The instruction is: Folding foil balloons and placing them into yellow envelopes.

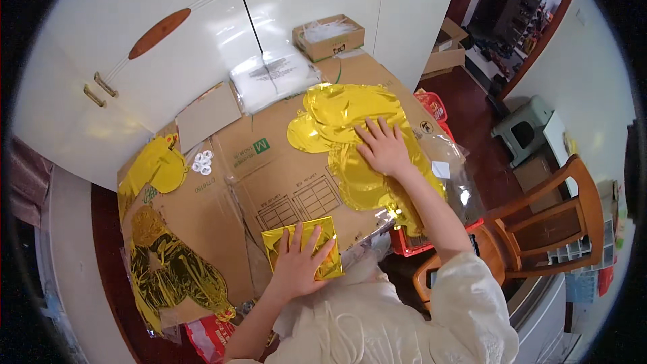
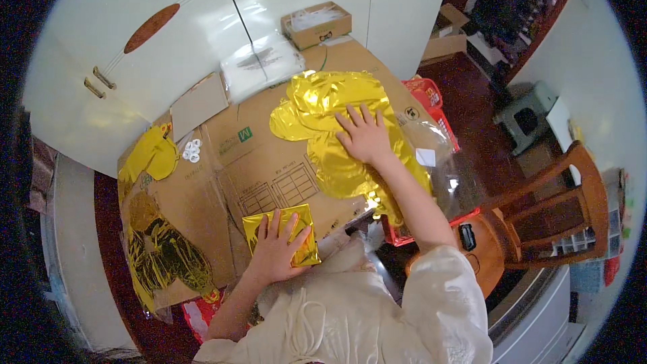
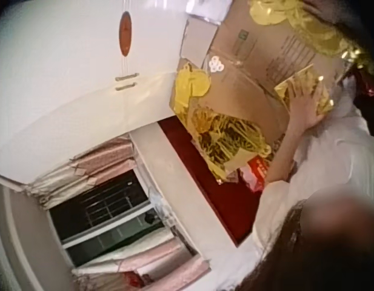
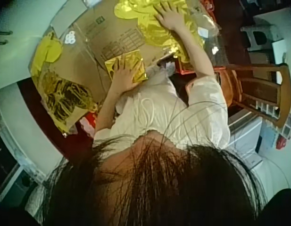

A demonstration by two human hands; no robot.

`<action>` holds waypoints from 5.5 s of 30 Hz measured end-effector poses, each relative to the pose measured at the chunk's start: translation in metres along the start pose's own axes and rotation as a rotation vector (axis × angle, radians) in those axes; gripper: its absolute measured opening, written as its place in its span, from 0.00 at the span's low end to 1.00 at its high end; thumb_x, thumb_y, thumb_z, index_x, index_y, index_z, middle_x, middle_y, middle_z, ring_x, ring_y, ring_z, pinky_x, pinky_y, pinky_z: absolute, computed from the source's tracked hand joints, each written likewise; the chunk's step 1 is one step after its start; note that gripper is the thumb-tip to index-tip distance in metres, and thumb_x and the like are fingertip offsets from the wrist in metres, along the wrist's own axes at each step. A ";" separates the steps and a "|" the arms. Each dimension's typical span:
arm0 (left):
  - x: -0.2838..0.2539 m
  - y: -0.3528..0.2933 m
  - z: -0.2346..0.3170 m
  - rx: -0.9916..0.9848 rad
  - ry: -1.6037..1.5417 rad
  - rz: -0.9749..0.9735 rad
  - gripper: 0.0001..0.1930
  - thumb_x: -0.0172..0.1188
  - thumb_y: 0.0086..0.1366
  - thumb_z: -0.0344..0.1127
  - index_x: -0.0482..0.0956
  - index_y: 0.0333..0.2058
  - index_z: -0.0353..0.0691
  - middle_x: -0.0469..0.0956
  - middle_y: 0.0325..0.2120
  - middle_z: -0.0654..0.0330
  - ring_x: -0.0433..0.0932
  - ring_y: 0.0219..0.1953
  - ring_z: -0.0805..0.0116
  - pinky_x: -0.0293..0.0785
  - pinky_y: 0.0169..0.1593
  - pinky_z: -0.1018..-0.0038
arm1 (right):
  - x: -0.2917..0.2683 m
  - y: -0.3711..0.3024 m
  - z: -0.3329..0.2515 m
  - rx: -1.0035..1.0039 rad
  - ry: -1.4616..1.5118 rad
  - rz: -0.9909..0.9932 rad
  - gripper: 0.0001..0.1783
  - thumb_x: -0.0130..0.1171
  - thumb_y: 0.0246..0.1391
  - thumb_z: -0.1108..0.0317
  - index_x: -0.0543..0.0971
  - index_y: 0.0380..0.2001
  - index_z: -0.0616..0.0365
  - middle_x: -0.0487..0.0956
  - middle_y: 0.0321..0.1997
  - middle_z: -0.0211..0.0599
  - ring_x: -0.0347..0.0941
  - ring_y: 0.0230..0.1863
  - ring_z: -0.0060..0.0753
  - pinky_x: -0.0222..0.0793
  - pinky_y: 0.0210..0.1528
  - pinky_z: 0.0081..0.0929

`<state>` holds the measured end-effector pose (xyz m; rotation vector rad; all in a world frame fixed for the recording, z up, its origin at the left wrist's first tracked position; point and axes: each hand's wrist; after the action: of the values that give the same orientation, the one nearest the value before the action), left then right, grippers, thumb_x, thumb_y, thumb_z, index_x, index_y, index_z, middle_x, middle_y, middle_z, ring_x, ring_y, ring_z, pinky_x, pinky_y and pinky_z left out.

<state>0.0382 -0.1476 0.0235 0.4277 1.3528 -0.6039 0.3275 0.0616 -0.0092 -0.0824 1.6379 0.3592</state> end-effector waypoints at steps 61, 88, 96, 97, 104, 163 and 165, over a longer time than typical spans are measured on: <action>0.003 0.006 -0.001 0.011 -0.021 0.048 0.46 0.68 0.47 0.60 0.64 0.65 0.54 0.54 0.68 0.49 0.46 0.69 0.32 0.42 0.67 0.34 | -0.003 -0.206 -0.137 0.781 1.915 -0.628 0.18 0.56 0.65 0.56 0.82 0.38 0.63 0.81 0.30 0.31 0.78 0.29 0.21 0.75 0.29 0.19; 0.008 0.007 0.001 0.005 0.013 0.075 0.28 0.58 0.62 0.54 0.70 0.62 0.66 0.56 0.68 0.54 0.47 0.68 0.31 0.44 0.65 0.33 | -0.023 -0.227 -0.154 0.611 1.805 -0.380 0.07 0.57 0.63 0.71 0.75 0.43 0.60 0.79 0.36 0.32 0.81 0.34 0.24 0.78 0.35 0.21; 0.006 0.009 0.002 -0.019 -0.006 0.082 0.28 0.59 0.60 0.54 0.70 0.61 0.68 0.59 0.67 0.57 0.50 0.68 0.32 0.46 0.66 0.34 | -0.012 -0.232 -0.152 0.679 1.740 -0.426 0.06 0.60 0.62 0.69 0.76 0.35 0.60 0.81 0.34 0.31 0.79 0.33 0.19 0.75 0.32 0.17; 0.007 0.008 0.002 -0.009 -0.013 0.088 0.29 0.59 0.60 0.54 0.70 0.61 0.67 0.58 0.67 0.56 0.49 0.68 0.32 0.45 0.65 0.33 | -0.008 -0.233 -0.152 0.681 1.736 -0.430 0.06 0.60 0.62 0.69 0.76 0.35 0.60 0.81 0.34 0.32 0.79 0.33 0.19 0.75 0.31 0.16; 0.008 0.007 0.002 0.006 -0.017 0.103 0.32 0.60 0.60 0.57 0.70 0.62 0.60 0.56 0.68 0.53 0.49 0.68 0.31 0.45 0.65 0.32 | -0.001 -0.226 -0.155 0.715 1.876 -0.278 0.06 0.62 0.59 0.72 0.76 0.36 0.60 0.81 0.34 0.32 0.77 0.30 0.18 0.75 0.31 0.16; 0.005 0.006 0.000 0.028 -0.026 0.067 0.43 0.70 0.44 0.57 0.68 0.63 0.67 0.52 0.69 0.51 0.46 0.68 0.28 0.44 0.65 0.30 | -0.011 -0.205 -0.156 0.899 1.802 -0.414 0.09 0.60 0.59 0.68 0.82 0.28 0.60 0.77 0.22 0.24 0.67 0.20 0.13 0.62 0.23 0.14; 0.006 0.006 0.001 0.025 -0.051 0.094 0.43 0.70 0.44 0.57 0.68 0.63 0.67 0.52 0.69 0.51 0.46 0.68 0.28 0.44 0.65 0.30 | -0.002 -0.208 -0.154 0.834 1.797 -0.407 0.09 0.60 0.59 0.66 0.83 0.28 0.58 0.78 0.23 0.24 0.67 0.20 0.13 0.61 0.22 0.14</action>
<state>0.0429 -0.1443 0.0172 0.4900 1.2703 -0.5506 0.2352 -0.1789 -0.0368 -0.1030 3.2709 -1.0836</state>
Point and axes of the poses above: each hand's wrist, its own y-axis towards the middle knuckle, its own x-axis out of the palm, z = x × y
